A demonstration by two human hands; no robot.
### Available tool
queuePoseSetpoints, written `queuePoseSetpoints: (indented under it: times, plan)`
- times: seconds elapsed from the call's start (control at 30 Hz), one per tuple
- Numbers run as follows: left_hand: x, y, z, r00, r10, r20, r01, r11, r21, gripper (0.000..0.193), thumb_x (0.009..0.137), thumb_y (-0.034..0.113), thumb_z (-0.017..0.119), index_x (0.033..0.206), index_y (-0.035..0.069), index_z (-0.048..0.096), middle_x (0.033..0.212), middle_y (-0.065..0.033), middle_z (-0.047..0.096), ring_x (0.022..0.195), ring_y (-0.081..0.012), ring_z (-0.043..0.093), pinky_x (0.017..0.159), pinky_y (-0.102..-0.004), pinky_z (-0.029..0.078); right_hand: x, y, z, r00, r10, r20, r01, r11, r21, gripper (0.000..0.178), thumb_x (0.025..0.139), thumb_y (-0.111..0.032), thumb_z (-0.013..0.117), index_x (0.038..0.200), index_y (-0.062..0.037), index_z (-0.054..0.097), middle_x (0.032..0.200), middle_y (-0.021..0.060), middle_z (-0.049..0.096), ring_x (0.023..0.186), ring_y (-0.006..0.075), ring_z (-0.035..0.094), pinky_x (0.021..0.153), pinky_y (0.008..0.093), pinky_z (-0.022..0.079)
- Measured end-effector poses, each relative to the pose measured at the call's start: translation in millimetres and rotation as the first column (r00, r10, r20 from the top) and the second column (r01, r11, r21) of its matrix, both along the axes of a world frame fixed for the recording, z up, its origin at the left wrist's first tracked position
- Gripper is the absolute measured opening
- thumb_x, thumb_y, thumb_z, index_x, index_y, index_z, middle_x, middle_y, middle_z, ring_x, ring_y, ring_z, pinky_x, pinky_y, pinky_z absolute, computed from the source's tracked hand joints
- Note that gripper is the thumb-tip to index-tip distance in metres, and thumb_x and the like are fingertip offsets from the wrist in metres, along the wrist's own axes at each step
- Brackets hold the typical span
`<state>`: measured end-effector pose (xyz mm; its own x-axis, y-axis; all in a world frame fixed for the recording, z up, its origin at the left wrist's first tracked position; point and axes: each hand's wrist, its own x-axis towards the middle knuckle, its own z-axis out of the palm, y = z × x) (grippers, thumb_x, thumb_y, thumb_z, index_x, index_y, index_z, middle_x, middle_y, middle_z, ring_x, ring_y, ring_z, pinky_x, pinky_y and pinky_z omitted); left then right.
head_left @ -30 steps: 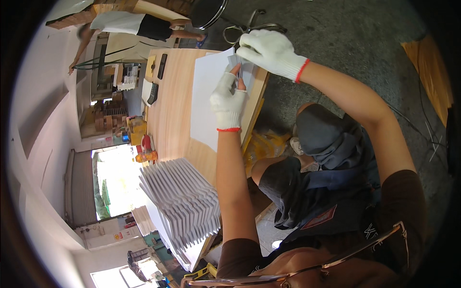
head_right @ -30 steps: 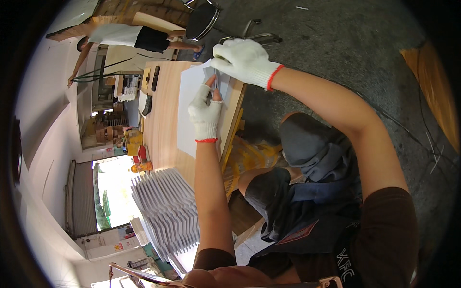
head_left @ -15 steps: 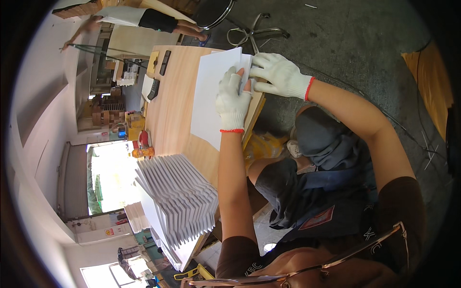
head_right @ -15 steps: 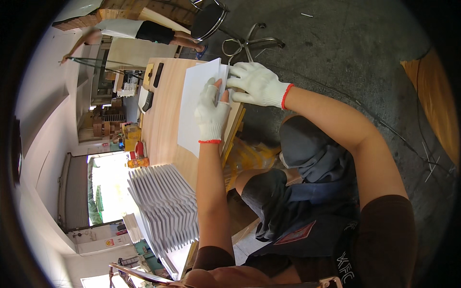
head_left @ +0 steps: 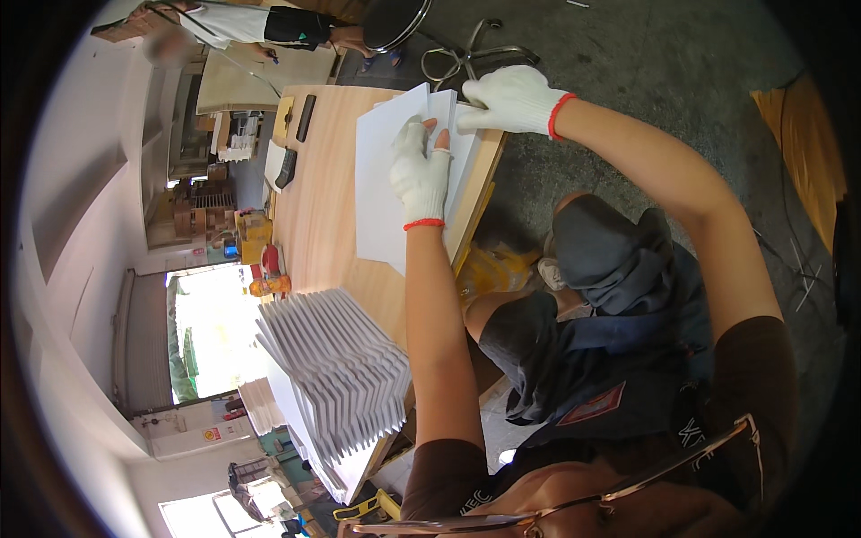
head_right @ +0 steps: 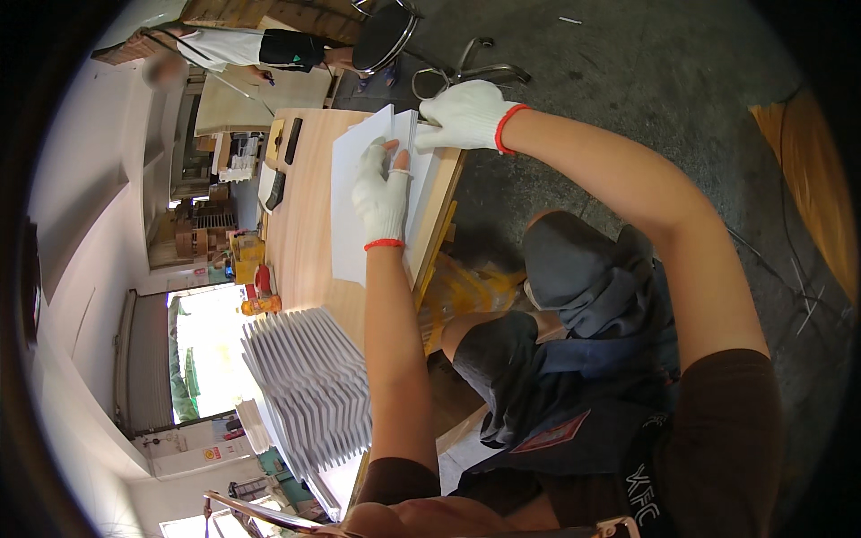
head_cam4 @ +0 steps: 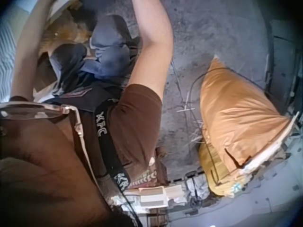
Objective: The person stacks white paper sheets on a wooden table, aligning them by hand. They then place the stack into a clear plastic bag and seal it. The person also handles a roll of tape and a small orange tool during the process.
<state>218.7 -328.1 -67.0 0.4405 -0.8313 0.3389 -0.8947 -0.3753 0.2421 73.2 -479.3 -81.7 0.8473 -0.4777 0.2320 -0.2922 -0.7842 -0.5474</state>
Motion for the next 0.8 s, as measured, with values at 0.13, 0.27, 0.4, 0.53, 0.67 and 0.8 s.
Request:
queuePoseSetpoints:
  times: [0.13, 0.27, 0.4, 0.53, 0.67, 0.8]
  plan:
    - [-9.4, -1.2, 6.4, 0.997, 0.026, 0.068, -0.027, 1.000, 0.010, 0.024, 0.080, 0.025, 0.073, 0.099, 0.014, 0.064, 0.112, -0.0026, 0.061, 0.107, -0.0259, 0.055, 0.086, -0.0381, 0.048, 13.6, -13.0, -8.0, 0.992, 0.125, 0.033, -0.111, 0.952, -0.284, 0.034, 0.086, -0.042, 0.054, 0.081, -0.0094, 0.063, 0.071, 0.0133, 0.063, 0.066, 0.0312, 0.063, 0.058, 0.0417, 0.048]
    - [-7.4, -2.9, 4.3, 0.998, 0.045, 0.046, -0.046, 0.999, 0.019, 0.023, 0.079, 0.024, 0.073, 0.098, 0.015, 0.063, 0.110, -0.0032, 0.060, 0.106, -0.0256, 0.055, 0.085, -0.0383, 0.047, 20.5, -15.7, -12.5, 0.919, 0.237, 0.315, -0.086, 0.901, -0.426, 0.039, 0.091, -0.049, 0.051, 0.093, -0.0114, 0.062, 0.072, 0.0136, 0.062, 0.067, 0.0314, 0.063, 0.058, 0.0414, 0.048]
    - [-3.1, -1.3, 3.9, 0.997, 0.006, -0.077, -0.008, 1.000, -0.019, 0.022, 0.080, 0.020, 0.073, 0.098, 0.013, 0.064, 0.109, -0.0051, 0.061, 0.101, -0.0254, 0.058, 0.085, -0.0378, 0.047, 25.9, -6.0, -9.2, 0.950, 0.140, 0.279, -0.155, 0.987, 0.033, 0.042, 0.094, -0.048, 0.044, 0.096, -0.0111, 0.064, 0.082, 0.0140, 0.067, 0.075, 0.0345, 0.064, 0.067, 0.0445, 0.049]
    - [2.3, 3.0, 5.3, 0.983, -0.162, -0.087, 0.159, 0.986, -0.046, 0.022, 0.081, 0.014, 0.070, 0.101, 0.009, 0.065, 0.108, -0.0072, 0.063, 0.099, -0.0258, 0.060, 0.085, -0.0360, 0.048, 25.2, 7.6, -12.4, 0.961, -0.029, 0.274, -0.076, 0.928, 0.365, 0.043, 0.092, -0.048, 0.045, 0.100, -0.0129, 0.067, 0.094, 0.0121, 0.068, 0.090, 0.0316, 0.064, 0.078, 0.0429, 0.048]
    - [2.2, 9.2, 3.1, 0.934, -0.193, -0.301, 0.167, 0.980, -0.112, 0.026, 0.082, 0.010, 0.069, 0.107, 0.006, 0.064, 0.112, -0.0091, 0.065, 0.102, -0.0242, 0.062, 0.087, -0.0340, 0.048, 24.1, 15.0, -13.6, 0.943, -0.106, 0.316, -0.025, 0.923, 0.385, 0.043, 0.092, -0.048, 0.044, 0.098, -0.0130, 0.067, 0.094, 0.0115, 0.068, 0.091, 0.0315, 0.064, 0.079, 0.0426, 0.048]
    - [-0.9, 10.1, 2.1, 0.870, -0.108, -0.481, 0.082, 0.994, -0.075, 0.030, 0.081, 0.009, 0.071, 0.110, 0.003, 0.064, 0.114, -0.0104, 0.066, 0.103, -0.0220, 0.063, 0.089, -0.0330, 0.048, 25.2, 16.1, -17.1, 0.940, -0.108, 0.323, -0.011, 0.938, 0.347, 0.041, 0.092, -0.046, 0.042, 0.099, -0.0134, 0.066, 0.093, 0.0119, 0.068, 0.090, 0.0324, 0.064, 0.079, 0.0440, 0.048]
